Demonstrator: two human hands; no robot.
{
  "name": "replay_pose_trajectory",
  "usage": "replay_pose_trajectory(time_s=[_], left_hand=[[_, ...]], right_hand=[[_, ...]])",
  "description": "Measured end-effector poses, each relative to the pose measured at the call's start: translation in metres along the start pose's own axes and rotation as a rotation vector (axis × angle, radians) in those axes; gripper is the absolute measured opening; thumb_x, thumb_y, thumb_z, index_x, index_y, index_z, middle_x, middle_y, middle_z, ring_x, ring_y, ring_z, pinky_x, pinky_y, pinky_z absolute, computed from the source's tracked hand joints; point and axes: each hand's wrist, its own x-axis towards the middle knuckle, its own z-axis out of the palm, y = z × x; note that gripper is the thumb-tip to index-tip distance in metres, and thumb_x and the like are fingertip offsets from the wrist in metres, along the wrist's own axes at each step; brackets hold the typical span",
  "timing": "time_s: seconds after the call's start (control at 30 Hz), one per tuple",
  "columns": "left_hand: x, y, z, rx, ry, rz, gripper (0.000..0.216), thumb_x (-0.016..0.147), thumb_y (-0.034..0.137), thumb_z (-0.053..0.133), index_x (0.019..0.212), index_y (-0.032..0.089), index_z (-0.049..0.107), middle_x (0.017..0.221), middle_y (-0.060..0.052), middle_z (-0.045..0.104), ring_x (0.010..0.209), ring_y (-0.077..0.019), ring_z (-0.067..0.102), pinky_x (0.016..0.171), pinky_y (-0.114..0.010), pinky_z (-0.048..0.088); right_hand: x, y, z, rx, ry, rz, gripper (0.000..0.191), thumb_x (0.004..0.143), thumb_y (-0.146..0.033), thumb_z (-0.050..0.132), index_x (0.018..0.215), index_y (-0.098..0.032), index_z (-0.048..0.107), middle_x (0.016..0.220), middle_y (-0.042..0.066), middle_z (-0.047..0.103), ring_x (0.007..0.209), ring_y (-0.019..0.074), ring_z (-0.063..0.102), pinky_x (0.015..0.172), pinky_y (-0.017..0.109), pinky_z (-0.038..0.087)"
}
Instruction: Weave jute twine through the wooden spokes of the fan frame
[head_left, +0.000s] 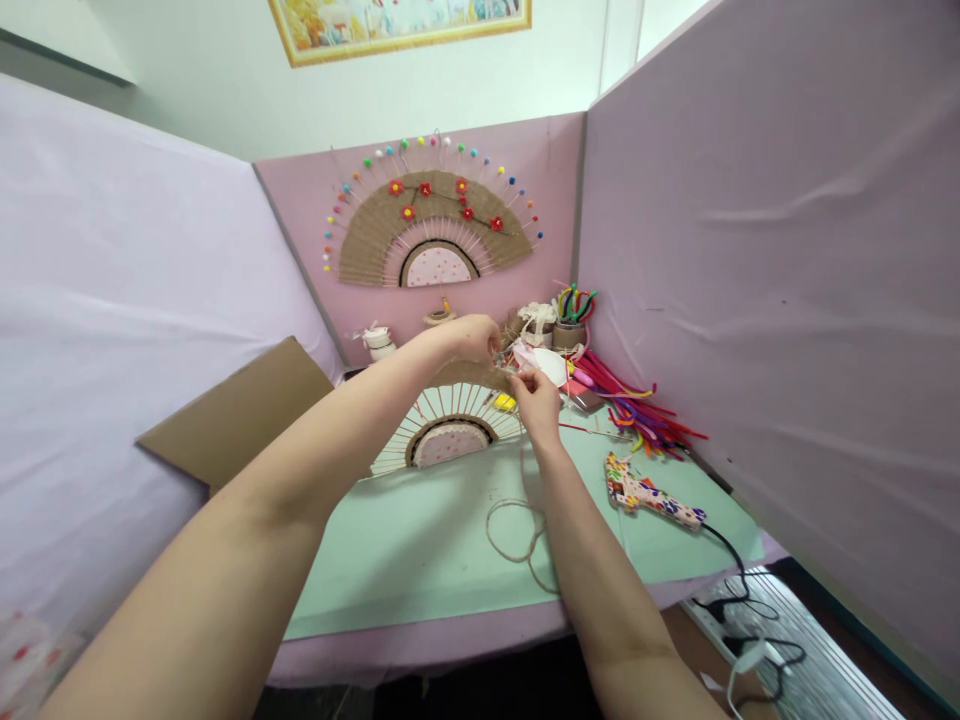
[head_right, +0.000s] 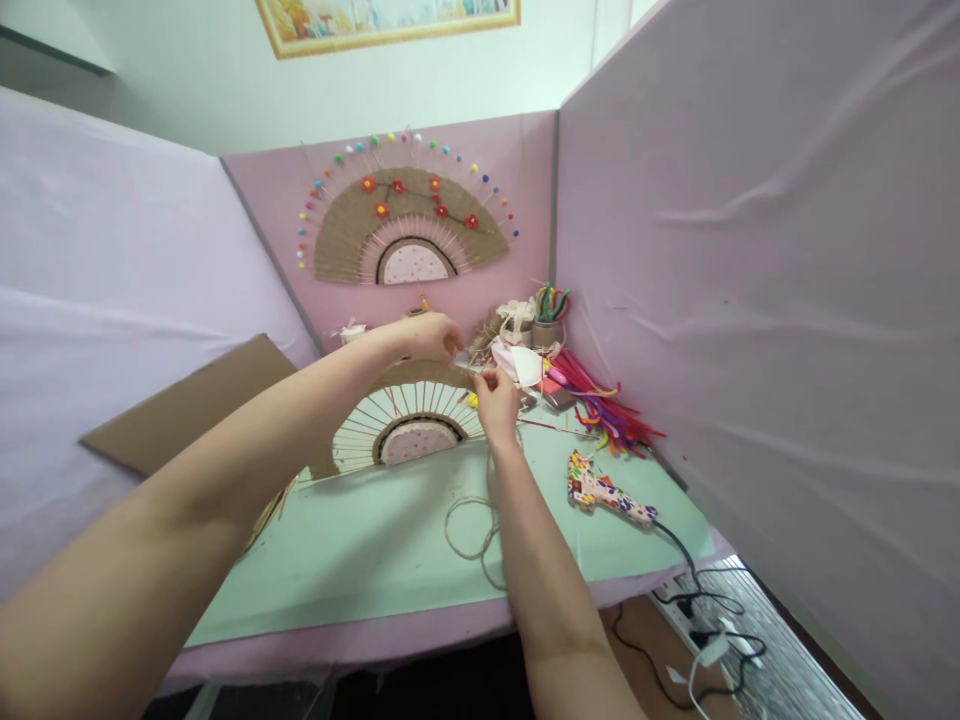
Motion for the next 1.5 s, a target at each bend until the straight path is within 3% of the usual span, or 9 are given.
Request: replay_pose_trajectory(time_s=[0.13, 0.37, 0.73, 1.3, 1.5], left_hand=[[0.011, 0.014, 0.007, 0.094, 0.02, -0.004, 0.021, 0.058, 0.014, 0.07, 0.077, 0.02, 0.077, 0.075, -0.003, 0.072, 0.07, -0.0189, 0.061, 0.065, -0.027, 0.042], [0.014, 0.016, 0.007, -0.006, -0.019, 0.006, 0.012, 0.06, 0.015, 0.069, 0.068, 0.019, 0.077, 0.062, -0.001, 0.069, 0.063, -0.0165, 0.058, 0.064, -0.026, 0.041], [0.019, 0.017, 0.011, -0.016, -0.055, -0.022, 0.013, 0.06, 0.013, 0.071, 0.069, 0.021, 0.077, 0.066, -0.001, 0.07, 0.067, -0.0174, 0.059, 0.067, -0.026, 0.042], [0.013, 0.021, 0.009, -0.038, -0.082, -0.038, 0.015, 0.062, 0.012, 0.068, 0.072, 0.019, 0.077, 0.065, 0.0, 0.069, 0.065, -0.0162, 0.057, 0.066, -0.025, 0.042], [0.012, 0.021, 0.009, 0.054, -0.127, -0.018, 0.024, 0.066, 0.012, 0.063, 0.085, 0.016, 0.077, 0.075, -0.001, 0.072, 0.067, -0.0147, 0.057, 0.064, -0.023, 0.041]], right_hand=[[0.001, 0.002, -0.003, -0.011, 0.008, -0.008, 0.021, 0.075, -0.04, 0.06, 0.074, -0.019, 0.063, 0.073, 0.005, 0.068, 0.066, 0.02, 0.058, 0.066, 0.033, 0.045], [0.004, 0.0, -0.008, -0.13, 0.06, -0.1, 0.017, 0.08, -0.032, 0.054, 0.079, -0.019, 0.066, 0.08, 0.007, 0.068, 0.078, 0.0223, 0.056, 0.077, 0.035, 0.042], [0.016, -0.006, -0.019, -0.314, 0.223, -0.214, 0.016, 0.086, -0.028, 0.052, 0.079, -0.021, 0.065, 0.088, 0.008, 0.067, 0.088, 0.0247, 0.051, 0.083, 0.037, 0.034], [0.032, -0.009, -0.019, -0.288, 0.17, -0.204, 0.016, 0.087, -0.023, 0.05, 0.083, -0.019, 0.065, 0.093, 0.009, 0.066, 0.093, 0.0239, 0.051, 0.086, 0.037, 0.034], [0.039, -0.02, -0.018, -0.508, 0.102, -0.108, 0.013, 0.086, -0.023, 0.055, 0.084, -0.019, 0.068, 0.096, 0.008, 0.067, 0.099, 0.0262, 0.05, 0.087, 0.04, 0.03]])
